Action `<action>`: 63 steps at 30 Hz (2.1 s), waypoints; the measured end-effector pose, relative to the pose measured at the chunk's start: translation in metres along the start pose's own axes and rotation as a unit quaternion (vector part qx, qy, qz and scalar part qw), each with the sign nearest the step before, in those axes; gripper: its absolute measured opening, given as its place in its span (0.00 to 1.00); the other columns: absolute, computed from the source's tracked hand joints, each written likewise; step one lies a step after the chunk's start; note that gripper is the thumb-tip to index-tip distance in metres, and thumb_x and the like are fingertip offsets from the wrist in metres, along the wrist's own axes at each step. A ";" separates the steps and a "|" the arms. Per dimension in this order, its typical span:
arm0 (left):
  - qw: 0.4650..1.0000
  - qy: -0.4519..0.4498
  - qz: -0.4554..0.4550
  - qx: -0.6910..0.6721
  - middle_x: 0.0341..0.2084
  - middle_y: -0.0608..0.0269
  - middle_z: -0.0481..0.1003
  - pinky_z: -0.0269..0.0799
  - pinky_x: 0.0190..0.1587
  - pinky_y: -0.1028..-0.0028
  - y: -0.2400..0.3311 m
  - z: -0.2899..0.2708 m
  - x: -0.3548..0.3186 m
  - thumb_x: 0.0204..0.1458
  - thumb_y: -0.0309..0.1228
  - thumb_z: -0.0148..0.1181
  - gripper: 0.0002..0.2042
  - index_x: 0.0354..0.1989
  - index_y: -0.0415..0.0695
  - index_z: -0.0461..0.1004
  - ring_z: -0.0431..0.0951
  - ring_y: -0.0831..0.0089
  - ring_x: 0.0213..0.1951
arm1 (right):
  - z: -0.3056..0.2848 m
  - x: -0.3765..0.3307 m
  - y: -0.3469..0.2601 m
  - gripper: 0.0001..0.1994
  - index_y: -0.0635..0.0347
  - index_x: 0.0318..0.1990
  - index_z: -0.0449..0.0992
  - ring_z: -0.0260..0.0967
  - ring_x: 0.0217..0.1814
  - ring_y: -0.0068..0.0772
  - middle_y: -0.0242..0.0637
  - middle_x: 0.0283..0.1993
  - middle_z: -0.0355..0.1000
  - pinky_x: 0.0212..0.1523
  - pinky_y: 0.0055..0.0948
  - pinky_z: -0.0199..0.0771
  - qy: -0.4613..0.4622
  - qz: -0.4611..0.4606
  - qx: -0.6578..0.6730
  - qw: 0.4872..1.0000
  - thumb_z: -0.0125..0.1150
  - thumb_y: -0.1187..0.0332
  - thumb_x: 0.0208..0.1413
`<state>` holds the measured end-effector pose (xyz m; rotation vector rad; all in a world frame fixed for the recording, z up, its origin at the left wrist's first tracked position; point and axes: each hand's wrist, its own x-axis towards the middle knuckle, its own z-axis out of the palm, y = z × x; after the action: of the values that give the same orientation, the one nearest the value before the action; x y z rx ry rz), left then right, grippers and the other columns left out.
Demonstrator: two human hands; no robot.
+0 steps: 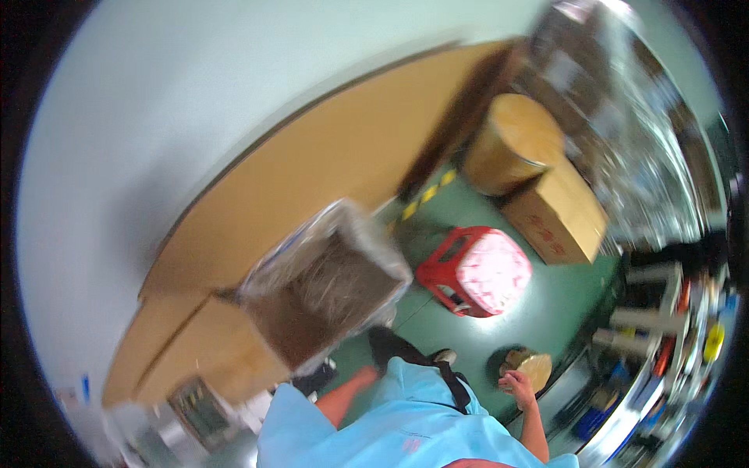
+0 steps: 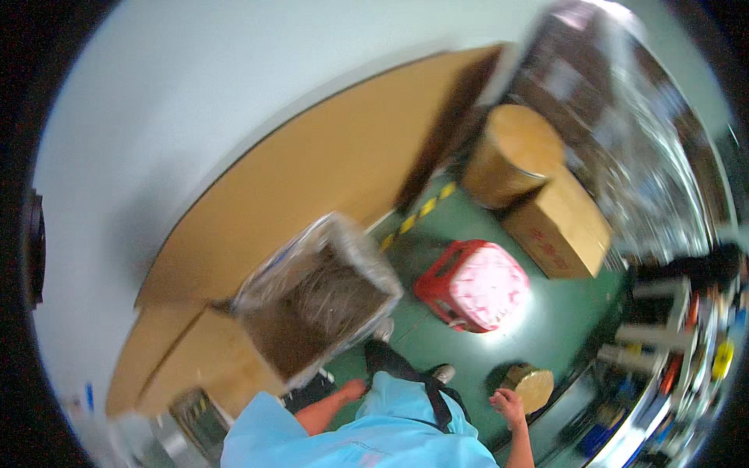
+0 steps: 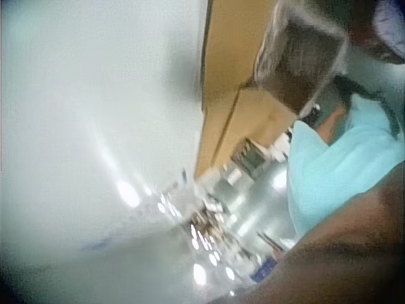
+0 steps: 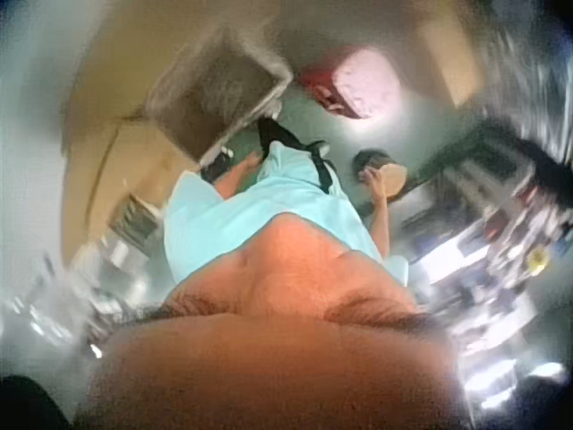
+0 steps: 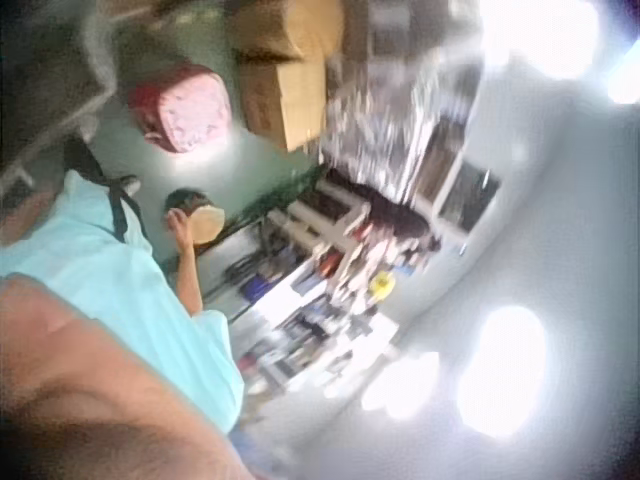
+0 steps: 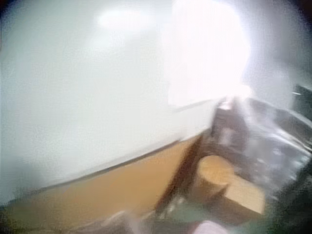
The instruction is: The person picks up white boxes from a metal table and stacks them onto a blue pallet, arranging them in neat rows and layers.
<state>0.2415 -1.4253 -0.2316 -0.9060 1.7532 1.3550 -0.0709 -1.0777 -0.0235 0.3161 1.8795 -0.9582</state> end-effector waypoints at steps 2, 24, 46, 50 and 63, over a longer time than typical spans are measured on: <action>0.992 -0.029 0.061 0.110 0.23 0.55 0.74 0.68 0.29 0.63 0.031 -0.035 0.023 0.50 0.40 0.50 0.14 0.31 0.41 0.74 0.74 0.64 0.27 | -0.024 -0.010 0.060 0.17 0.62 0.48 0.69 0.73 0.38 0.32 0.39 0.38 0.74 0.38 0.33 0.71 0.053 0.016 0.040 0.998 0.54 0.61 0.56; 0.926 -0.134 0.002 0.354 0.15 0.62 0.69 0.58 0.15 0.72 0.541 0.258 0.095 0.51 0.31 0.49 0.11 0.23 0.39 0.74 0.65 0.73 0.14 | -0.209 -0.034 0.383 0.16 0.61 0.37 0.75 0.70 0.33 0.28 0.35 0.32 0.74 0.33 0.30 0.70 0.239 0.113 0.432 0.862 0.58 0.56 0.51; 0.801 -0.308 0.293 0.422 0.24 0.65 0.73 0.68 0.25 0.77 0.990 0.837 0.202 0.52 0.31 0.53 0.09 0.34 0.38 0.71 0.72 0.76 0.24 | -0.429 -0.026 0.450 0.13 0.63 0.33 0.77 0.69 0.27 0.28 0.38 0.30 0.73 0.27 0.31 0.71 0.418 0.261 0.546 0.677 0.61 0.61 0.48; 0.751 -0.327 0.254 0.515 0.15 0.65 0.70 0.65 0.21 0.75 0.952 0.874 0.233 0.47 0.35 0.55 0.10 0.25 0.40 0.72 0.69 0.77 0.19 | -0.478 -0.025 0.517 0.14 0.63 0.36 0.75 0.66 0.23 0.27 0.36 0.26 0.71 0.23 0.27 0.69 0.365 0.168 0.666 0.629 0.57 0.59 0.54; 0.691 -0.268 0.157 0.653 0.30 0.49 0.74 0.71 0.34 0.66 0.976 0.933 0.211 0.48 0.37 0.56 0.17 0.39 0.34 0.73 0.76 0.60 0.33 | -0.610 -0.020 0.655 0.31 0.59 0.58 0.59 0.62 0.56 0.47 0.42 0.57 0.62 0.51 0.52 0.66 0.536 0.006 0.820 -0.201 0.53 0.47 0.54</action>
<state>-0.5869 -0.3435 -0.1309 0.5684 1.8046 0.1642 -0.0735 -0.1977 -0.1855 -1.3491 0.5054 1.1078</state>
